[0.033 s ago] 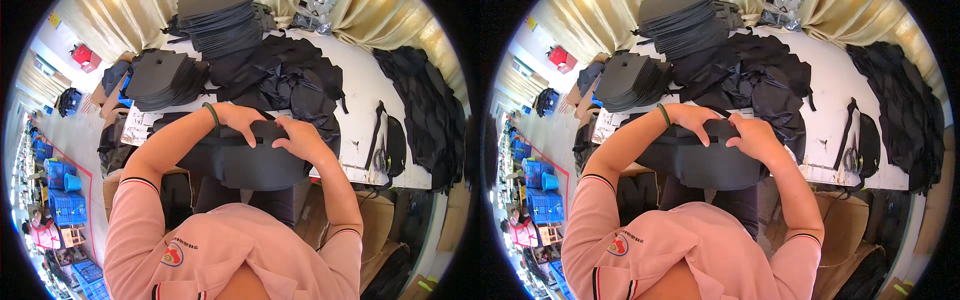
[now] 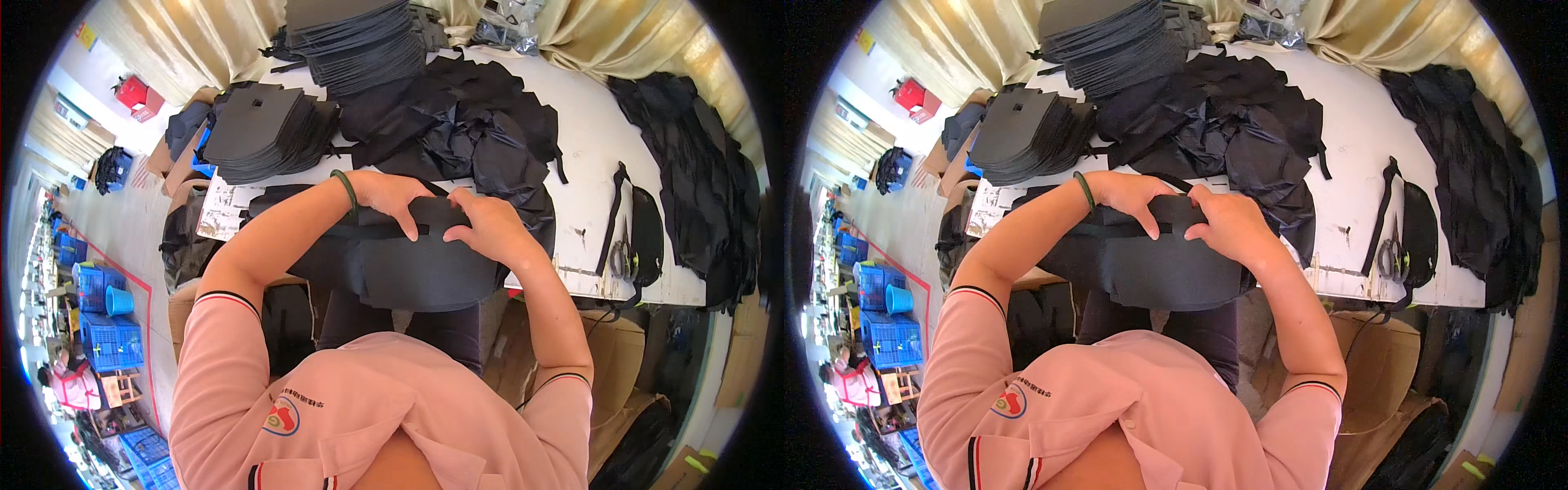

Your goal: Inspecting black fabric bags and packing them into cardboard boxes.

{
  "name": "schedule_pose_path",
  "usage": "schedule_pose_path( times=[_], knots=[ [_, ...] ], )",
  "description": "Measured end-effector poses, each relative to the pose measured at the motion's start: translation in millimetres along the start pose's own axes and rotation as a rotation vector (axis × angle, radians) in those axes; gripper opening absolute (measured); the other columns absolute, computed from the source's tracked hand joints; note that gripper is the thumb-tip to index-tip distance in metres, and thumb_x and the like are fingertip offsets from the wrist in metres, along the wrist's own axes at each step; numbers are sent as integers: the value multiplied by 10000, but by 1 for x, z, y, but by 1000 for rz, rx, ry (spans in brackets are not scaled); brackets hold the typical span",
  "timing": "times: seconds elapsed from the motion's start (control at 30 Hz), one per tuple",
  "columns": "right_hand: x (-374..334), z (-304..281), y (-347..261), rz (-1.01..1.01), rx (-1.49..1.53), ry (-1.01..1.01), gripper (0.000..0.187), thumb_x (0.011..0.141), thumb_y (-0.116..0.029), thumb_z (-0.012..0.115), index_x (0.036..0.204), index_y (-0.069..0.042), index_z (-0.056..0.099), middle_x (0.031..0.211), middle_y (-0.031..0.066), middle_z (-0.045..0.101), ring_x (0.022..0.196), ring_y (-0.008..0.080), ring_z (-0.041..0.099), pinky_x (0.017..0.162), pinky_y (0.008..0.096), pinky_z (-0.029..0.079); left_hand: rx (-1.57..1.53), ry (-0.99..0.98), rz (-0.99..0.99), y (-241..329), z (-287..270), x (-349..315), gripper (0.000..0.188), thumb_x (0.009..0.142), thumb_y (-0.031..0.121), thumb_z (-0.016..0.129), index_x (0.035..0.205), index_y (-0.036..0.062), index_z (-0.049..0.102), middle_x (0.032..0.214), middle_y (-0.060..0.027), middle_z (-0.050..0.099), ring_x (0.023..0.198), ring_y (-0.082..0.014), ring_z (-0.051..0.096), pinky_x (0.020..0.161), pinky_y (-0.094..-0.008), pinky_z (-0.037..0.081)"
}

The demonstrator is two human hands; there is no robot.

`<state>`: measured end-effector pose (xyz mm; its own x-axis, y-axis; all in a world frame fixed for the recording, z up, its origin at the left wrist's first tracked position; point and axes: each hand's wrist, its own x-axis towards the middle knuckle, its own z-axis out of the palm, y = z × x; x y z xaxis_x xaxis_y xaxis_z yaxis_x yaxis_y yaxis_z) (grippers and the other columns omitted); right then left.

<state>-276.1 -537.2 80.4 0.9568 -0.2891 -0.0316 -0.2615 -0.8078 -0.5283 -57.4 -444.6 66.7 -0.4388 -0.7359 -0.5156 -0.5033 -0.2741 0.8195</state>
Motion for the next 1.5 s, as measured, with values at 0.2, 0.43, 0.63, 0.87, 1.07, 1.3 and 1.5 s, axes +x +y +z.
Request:
schedule_pose_path(
  times=[0.2, 0.43, 0.63, 0.87, 1.07, 1.3, 1.5],
  knots=[
    [-9, 1, 8, 51, -66, 55, 443, 743, -279, 787, 1059, -69, 559, 913, 143, 687, 863, 359, 654, 777, 447, 484, -110, 148, 70, 6, 5, 4, 582, 702, 68, 785, 1242, 28, 573, 1119, -90, 647, 1052, -184, 587, 943, -318, 446],
    [-7, 14, -1, -11, -210, 156, 418, 744, -288, 771, 1037, -63, 575, 857, 127, 687, 840, 308, 676, 777, 429, 444, -32, 208, 163, -6, 6, -1, 742, 656, 68, 820, 1327, 9, 509, 1268, -87, 580, 1212, -181, 494, 1049, -325, 366],
    [-15, 23, -1, 58, -250, 101, 426, 758, -272, 762, 1060, -45, 564, 763, 96, 682, 781, 281, 685, 800, 399, 425, -166, 233, 75, -4, 16, 12, 810, 627, -60, 805, 1353, 56, 464, 1259, -29, 547, 1182, -159, 494, 1037, -309, 372],
    [-8, 26, 20, 126, -223, 65, 464, 740, -304, 779, 1080, -51, 590, 898, 117, 694, 909, 295, 672, 856, 441, 431, 569, 892, 357, 3, 51, 4, 751, 705, 108, 809, 1366, 75, 455, 1402, -178, 434, 1262, -353, 468, 1047, -426, 394],
    [-14, 34, 40, 161, -206, 126, 571, 733, -288, 786, 1212, -63, 572, 1264, 144, 567, 1220, 299, 509, 911, 446, 415, 857, 525, 217, -1, 156, -17, 968, 666, 431, 808, 1460, 103, 363, 1543, -203, 252, 1442, -399, 208, 1126, -636, 135],
    [-22, 66, 56, 21, -289, 272, 648, 754, -333, 758, 1295, -66, 519, 1256, 116, 571, 1231, 301, 493, 1047, 507, 341, 824, 568, 205, -38, 193, -7, 821, 759, 205, 757, 1475, 162, 358, 1557, -147, 260, 1445, -343, 232, 1116, -652, 151],
    [-4, 70, 56, -12, -270, 280, 611, 738, -383, 755, 1213, -53, 557, 1144, 113, 602, 1173, 272, 531, 1030, 563, 325, 847, 653, 170, -50, 185, -3, 715, 755, 129, 733, 1415, 151, 461, 1519, -145, 339, 1423, -370, 267, 1117, -655, 146]
  ],
)
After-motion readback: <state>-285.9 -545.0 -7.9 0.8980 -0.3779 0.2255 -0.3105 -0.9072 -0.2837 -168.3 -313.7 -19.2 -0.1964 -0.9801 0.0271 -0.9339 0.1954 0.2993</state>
